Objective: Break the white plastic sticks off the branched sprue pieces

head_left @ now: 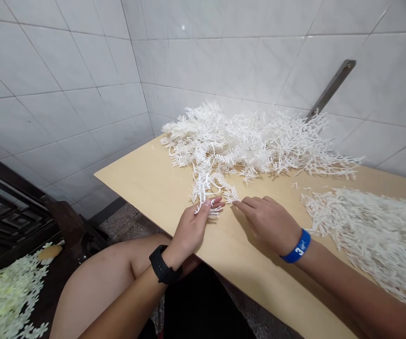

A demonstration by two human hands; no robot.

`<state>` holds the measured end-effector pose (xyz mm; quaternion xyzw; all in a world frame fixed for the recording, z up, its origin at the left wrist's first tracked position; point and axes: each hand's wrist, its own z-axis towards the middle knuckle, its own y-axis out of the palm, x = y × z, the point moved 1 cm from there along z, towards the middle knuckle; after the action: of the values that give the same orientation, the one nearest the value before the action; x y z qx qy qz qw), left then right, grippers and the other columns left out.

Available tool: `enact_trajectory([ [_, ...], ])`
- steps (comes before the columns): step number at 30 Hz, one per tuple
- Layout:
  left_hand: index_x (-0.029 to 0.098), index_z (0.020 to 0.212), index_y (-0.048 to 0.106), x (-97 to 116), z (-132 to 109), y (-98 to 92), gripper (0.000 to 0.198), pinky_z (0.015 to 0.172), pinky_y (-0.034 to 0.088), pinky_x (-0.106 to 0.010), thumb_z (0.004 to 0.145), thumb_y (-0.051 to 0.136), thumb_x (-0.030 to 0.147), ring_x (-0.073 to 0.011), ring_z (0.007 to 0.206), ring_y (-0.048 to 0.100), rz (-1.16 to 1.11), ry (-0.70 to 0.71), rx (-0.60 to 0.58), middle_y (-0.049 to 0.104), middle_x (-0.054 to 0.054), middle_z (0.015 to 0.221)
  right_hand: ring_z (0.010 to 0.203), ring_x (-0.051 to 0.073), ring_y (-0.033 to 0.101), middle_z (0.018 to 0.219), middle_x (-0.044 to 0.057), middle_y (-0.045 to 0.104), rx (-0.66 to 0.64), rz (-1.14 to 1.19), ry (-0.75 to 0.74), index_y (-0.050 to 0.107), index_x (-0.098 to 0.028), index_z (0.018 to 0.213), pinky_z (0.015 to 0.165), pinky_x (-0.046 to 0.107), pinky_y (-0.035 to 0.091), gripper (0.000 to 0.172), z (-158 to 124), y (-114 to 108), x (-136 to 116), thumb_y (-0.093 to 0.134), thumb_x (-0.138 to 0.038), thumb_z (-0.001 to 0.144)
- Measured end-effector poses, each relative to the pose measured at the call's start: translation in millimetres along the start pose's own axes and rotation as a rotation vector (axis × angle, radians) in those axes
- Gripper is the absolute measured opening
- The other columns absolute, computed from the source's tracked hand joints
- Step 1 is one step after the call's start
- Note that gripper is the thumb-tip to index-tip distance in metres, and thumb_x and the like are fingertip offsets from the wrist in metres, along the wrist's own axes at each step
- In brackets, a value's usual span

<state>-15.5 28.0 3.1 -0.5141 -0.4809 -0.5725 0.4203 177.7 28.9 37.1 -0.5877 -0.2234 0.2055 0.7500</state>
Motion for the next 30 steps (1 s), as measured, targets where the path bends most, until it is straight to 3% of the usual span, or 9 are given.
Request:
enact_trajectory([
  [5, 0.017, 0.122, 0.066, 0.6, -1.4, 1.9, 0.047, 0.102, 0.045, -0.038, 0.096, 0.044, 0.049, -0.0253, 0.116, 0.063, 0.053, 0.030, -0.032, 0.070, -0.011, 0.122, 0.081, 0.024, 0.061, 0.091, 0.009, 0.069, 0.049, 0.152, -0.004, 0.066, -0.015, 0.108, 0.072, 0.035, 0.035, 0.034, -1.9, -11.6, -2.8, 0.046, -0.006, 0.082],
  [8, 0.018, 0.124, 0.065, 2.5, -3.4, 3.4, 0.045, 0.105, 0.043, -0.037, 0.097, 0.043, 0.046, -0.0237, 0.120, 0.060, 0.122, 0.056, -0.054, 0.069, -0.009, 0.124, 0.082, 0.021, 0.061, 0.092, 0.008, 0.069, 0.107, 0.424, 0.046, 0.066, -0.016, 0.105, 0.074, 0.033, 0.040, 0.026, 0.1, -16.4, -9.4, 0.046, -0.014, 0.088],
  [10, 0.020, 0.126, 0.064, 4.5, -5.2, 4.8, 0.042, 0.108, 0.040, -0.035, 0.097, 0.044, 0.044, -0.0221, 0.123, 0.058, 0.176, 0.090, -0.090, 0.067, -0.007, 0.128, 0.075, 0.018, 0.060, 0.087, 0.005, 0.069, 0.069, 0.618, 0.083, 0.065, -0.018, 0.104, 0.070, 0.030, 0.042, 0.021, 3.1, -15.0, -15.6, 0.049, -0.026, 0.093],
  [15, 0.018, 0.122, 0.067, 6.2, -7.9, 7.3, 0.042, 0.102, 0.044, -0.032, 0.098, 0.042, 0.042, -0.0216, 0.115, 0.063, 0.262, 0.119, -0.116, 0.071, -0.007, 0.121, 0.060, 0.013, 0.053, 0.066, 0.002, 0.061, 0.015, 0.809, 0.019, 0.062, -0.017, 0.071, 0.060, 0.025, 0.039, 0.036, 7.1, -4.9, -29.7, 0.043, -0.030, 0.099],
  [18, 0.012, 0.105, 0.074, 5.1, -8.8, 8.0, 0.048, 0.078, 0.053, -0.030, 0.097, 0.040, 0.046, -0.0218, 0.085, 0.071, 0.278, 0.059, -0.027, 0.077, -0.010, 0.091, 0.057, 0.011, 0.054, 0.064, 0.002, 0.061, 0.080, 0.816, -0.029, 0.060, -0.017, 0.068, 0.061, 0.023, 0.039, 0.038, 4.2, -2.6, -33.6, 0.040, -0.026, 0.099],
  [21, 0.011, 0.094, 0.074, 5.2, -10.1, 9.7, 0.050, 0.063, 0.052, -0.028, 0.096, 0.040, 0.047, -0.0191, 0.064, 0.067, 0.272, 0.042, 0.008, 0.075, -0.008, 0.072, 0.059, 0.011, 0.057, 0.066, 0.003, 0.063, 0.137, 0.753, -0.091, 0.062, -0.016, 0.073, 0.061, 0.023, 0.039, 0.035, 1.4, -1.8, -34.3, 0.039, -0.022, 0.099],
  [25, 0.011, 0.081, 0.072, 5.8, -6.9, 9.3, 0.047, 0.064, 0.052, -0.027, 0.094, 0.044, 0.047, -0.0188, 0.064, 0.068, 0.252, 0.040, 0.058, 0.073, -0.008, 0.067, 0.053, 0.012, 0.050, 0.061, 0.002, 0.059, 0.212, 0.572, -0.176, 0.060, -0.016, 0.070, 0.056, 0.025, 0.034, 0.034, -2.5, -2.5, -32.0, 0.039, -0.020, 0.097],
  [28, 0.010, 0.078, 0.068, 3.8, -0.8, 5.8, 0.047, 0.063, 0.055, -0.031, 0.092, 0.047, 0.050, -0.0195, 0.058, 0.068, 0.077, -0.049, 0.182, 0.073, -0.010, 0.066, 0.050, 0.012, 0.043, 0.055, 0.001, 0.051, 0.277, 0.489, -0.214, 0.053, -0.018, 0.061, 0.053, 0.027, 0.030, 0.036, -7.8, -6.5, -27.9, 0.041, -0.018, 0.095],
  [30, 0.010, 0.081, 0.067, 2.5, 2.2, 4.2, 0.046, 0.069, 0.056, -0.034, 0.091, 0.049, 0.052, -0.0210, 0.062, 0.070, -0.002, -0.062, 0.187, 0.075, -0.011, 0.068, 0.052, 0.013, 0.044, 0.056, 0.001, 0.052, 0.257, 0.431, -0.192, 0.053, -0.018, 0.062, 0.055, 0.027, 0.031, 0.035, -9.9, -8.1, -22.5, 0.042, -0.017, 0.095],
])
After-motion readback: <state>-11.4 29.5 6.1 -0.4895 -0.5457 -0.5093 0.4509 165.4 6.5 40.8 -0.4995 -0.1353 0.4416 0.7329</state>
